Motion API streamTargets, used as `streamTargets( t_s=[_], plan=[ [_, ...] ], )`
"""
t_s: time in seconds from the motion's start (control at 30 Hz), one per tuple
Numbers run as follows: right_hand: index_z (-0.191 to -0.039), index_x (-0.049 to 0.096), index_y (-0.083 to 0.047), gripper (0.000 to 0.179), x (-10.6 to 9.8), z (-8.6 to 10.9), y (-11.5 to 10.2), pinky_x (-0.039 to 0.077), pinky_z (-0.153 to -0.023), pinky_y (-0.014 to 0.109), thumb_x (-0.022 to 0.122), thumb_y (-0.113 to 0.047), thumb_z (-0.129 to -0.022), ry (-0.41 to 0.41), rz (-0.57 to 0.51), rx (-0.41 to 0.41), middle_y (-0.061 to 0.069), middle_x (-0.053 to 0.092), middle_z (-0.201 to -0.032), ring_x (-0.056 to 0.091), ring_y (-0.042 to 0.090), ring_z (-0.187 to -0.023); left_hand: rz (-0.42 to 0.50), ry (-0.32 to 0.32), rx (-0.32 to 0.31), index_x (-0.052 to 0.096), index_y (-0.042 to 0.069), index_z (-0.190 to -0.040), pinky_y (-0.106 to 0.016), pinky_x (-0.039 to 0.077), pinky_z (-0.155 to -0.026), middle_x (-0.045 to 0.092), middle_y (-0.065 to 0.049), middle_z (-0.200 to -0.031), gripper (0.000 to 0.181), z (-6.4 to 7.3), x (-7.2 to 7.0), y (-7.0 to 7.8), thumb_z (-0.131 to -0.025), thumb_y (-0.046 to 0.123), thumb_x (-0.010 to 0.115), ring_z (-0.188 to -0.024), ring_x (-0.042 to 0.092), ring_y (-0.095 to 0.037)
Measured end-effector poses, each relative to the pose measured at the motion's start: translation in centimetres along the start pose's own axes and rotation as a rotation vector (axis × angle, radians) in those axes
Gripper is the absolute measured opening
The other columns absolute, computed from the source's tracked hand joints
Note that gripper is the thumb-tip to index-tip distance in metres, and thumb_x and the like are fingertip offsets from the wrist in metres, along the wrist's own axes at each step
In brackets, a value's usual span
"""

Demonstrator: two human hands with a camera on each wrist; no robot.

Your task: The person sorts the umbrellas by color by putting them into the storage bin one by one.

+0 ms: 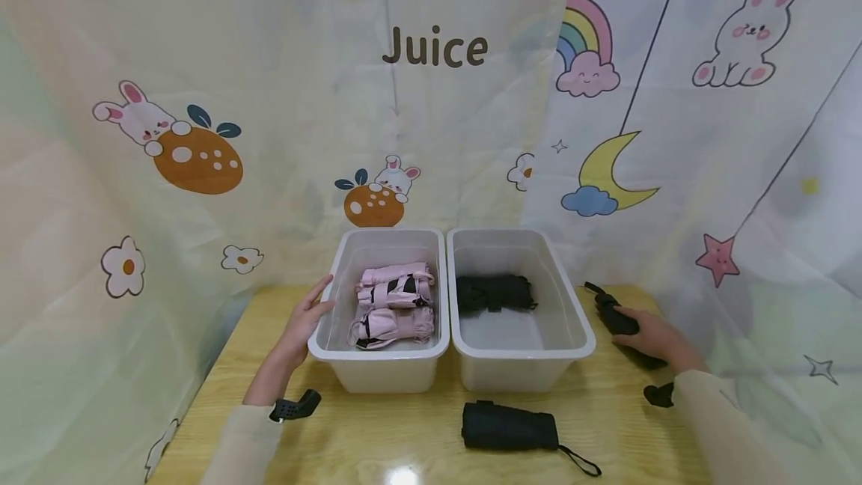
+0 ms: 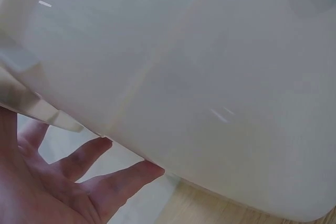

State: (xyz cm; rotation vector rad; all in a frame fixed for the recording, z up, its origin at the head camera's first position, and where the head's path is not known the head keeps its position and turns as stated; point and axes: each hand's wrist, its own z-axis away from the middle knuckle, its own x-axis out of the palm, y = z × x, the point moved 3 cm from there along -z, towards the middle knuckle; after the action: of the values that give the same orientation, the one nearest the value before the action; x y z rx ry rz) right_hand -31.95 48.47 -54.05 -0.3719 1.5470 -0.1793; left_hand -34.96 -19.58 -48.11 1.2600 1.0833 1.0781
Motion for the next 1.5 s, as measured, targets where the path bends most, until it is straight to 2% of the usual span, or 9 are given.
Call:
streamTargets(
  t_s=[0.23, 0.37, 0.5, 0.67, 0.87, 1.13, 1.27, 1.4, 1.5],
  plan=[
    [-0.141, 0.045, 0.002, 0.069, 0.4, 0.4, 0.9, 0.036, -0.090, 0.068, 0.071, -0.034, -0.087, 0.050, -0.072, 0.101, 0.038, 0.042, -0.136, 0.040, 0.058, -0.119, 0.006, 0.003, 0.009, 0.025, 0.023, -0.156, -0.060, 0.036, -0.100, 0.027, -0.017, -0.154, 0.057, -0.3, 0.3, -0.1, -0.103, 0.018, 0.047, -0.132, 0.036, -0.043],
    [-0.141, 0.045, 0.002, 0.068, -0.1, 0.5, 1.2, 0.036, -0.089, 0.069, 0.071, -0.031, -0.088, 0.069, -0.110, 0.092, 0.039, 0.041, -0.136, 0.039, 0.059, -0.118, 0.010, -0.005, 0.004, 0.026, 0.023, -0.155, -0.060, 0.035, -0.101, 0.027, -0.019, -0.154, 0.057, -0.4, 0.3, -0.1, -0.103, 0.018, 0.047, -0.132, 0.035, -0.044],
    [-0.141, 0.045, 0.003, 0.068, -2.1, 0.4, 0.2, 0.036, -0.088, 0.070, 0.073, -0.029, -0.087, 0.092, -0.125, 0.060, 0.039, 0.041, -0.136, 0.039, 0.059, -0.118, 0.004, -0.004, 0.000, 0.025, 0.024, -0.156, -0.060, 0.035, -0.100, 0.027, -0.019, -0.154, 0.058, -0.4, 0.3, -0.1, -0.103, 0.018, 0.047, -0.132, 0.036, -0.044],
    [-0.140, 0.047, 0.001, 0.068, -6.4, 0.1, -2.5, 0.035, -0.089, 0.070, 0.074, -0.030, -0.086, 0.126, -0.099, -0.001, 0.038, 0.042, -0.136, 0.041, 0.057, -0.118, -0.009, 0.003, -0.006, 0.024, 0.026, -0.156, -0.059, 0.035, -0.101, 0.026, -0.018, -0.155, 0.058, -0.3, 0.2, 0.0, -0.103, 0.019, 0.046, -0.132, 0.036, -0.043],
    [-0.140, 0.050, -0.001, 0.063, -11.3, -0.6, -6.3, 0.041, -0.083, 0.064, 0.075, -0.023, -0.086, 0.157, -0.060, -0.144, 0.035, 0.049, -0.132, 0.050, 0.049, -0.110, -0.007, 0.008, -0.009, 0.024, 0.025, -0.156, -0.060, 0.034, -0.102, 0.024, -0.017, -0.156, 0.058, 0.2, 0.0, 0.0, -0.103, 0.019, 0.046, -0.133, 0.033, -0.043],
    [-0.135, 0.057, -0.006, 0.059, -16.3, -1.9, -13.4, 0.047, -0.077, 0.052, 0.079, -0.013, -0.081, 0.145, -0.040, -0.349, 0.024, 0.057, -0.128, 0.055, 0.037, -0.104, -0.006, 0.004, -0.004, 0.025, 0.024, -0.156, -0.060, 0.034, -0.101, 0.024, -0.016, -0.156, 0.058, 0.1, -0.1, -0.1, -0.103, 0.020, 0.047, -0.133, 0.034, -0.042],
    [-0.136, 0.058, -0.012, 0.059, -17.3, -3.3, -16.8, 0.048, -0.083, 0.053, 0.080, -0.013, -0.081, 0.096, -0.053, -0.406, 0.018, 0.055, -0.133, 0.053, 0.036, -0.114, -0.006, 0.006, 0.006, 0.024, 0.024, -0.156, -0.061, 0.034, -0.101, 0.023, -0.016, -0.156, 0.058, -0.1, -0.3, 0.3, -0.103, 0.020, 0.047, -0.134, 0.033, -0.043],
    [-0.136, 0.058, -0.016, 0.059, -17.0, -4.3, -19.2, 0.046, -0.089, 0.055, 0.080, -0.016, -0.082, 0.055, -0.083, -0.455, 0.016, 0.054, -0.136, 0.047, 0.038, -0.123, -0.006, -0.002, 0.003, 0.024, 0.026, -0.156, -0.061, 0.034, -0.101, 0.022, -0.015, -0.157, 0.057, 0.1, -0.2, 0.2, -0.103, 0.021, 0.047, -0.135, 0.032, -0.043],
    [-0.138, 0.056, -0.014, 0.061, -16.3, -4.7, -20.6, 0.049, -0.083, 0.047, 0.079, -0.015, -0.082, 0.030, -0.115, -0.489, 0.016, 0.055, -0.136, 0.052, 0.033, -0.117, -0.003, -0.004, -0.006, 0.025, 0.025, -0.156, -0.061, 0.034, -0.101, 0.022, -0.016, -0.157, 0.057, 0.3, -0.1, 0.0, -0.103, 0.020, 0.047, -0.135, 0.032, -0.043]
  ],
)
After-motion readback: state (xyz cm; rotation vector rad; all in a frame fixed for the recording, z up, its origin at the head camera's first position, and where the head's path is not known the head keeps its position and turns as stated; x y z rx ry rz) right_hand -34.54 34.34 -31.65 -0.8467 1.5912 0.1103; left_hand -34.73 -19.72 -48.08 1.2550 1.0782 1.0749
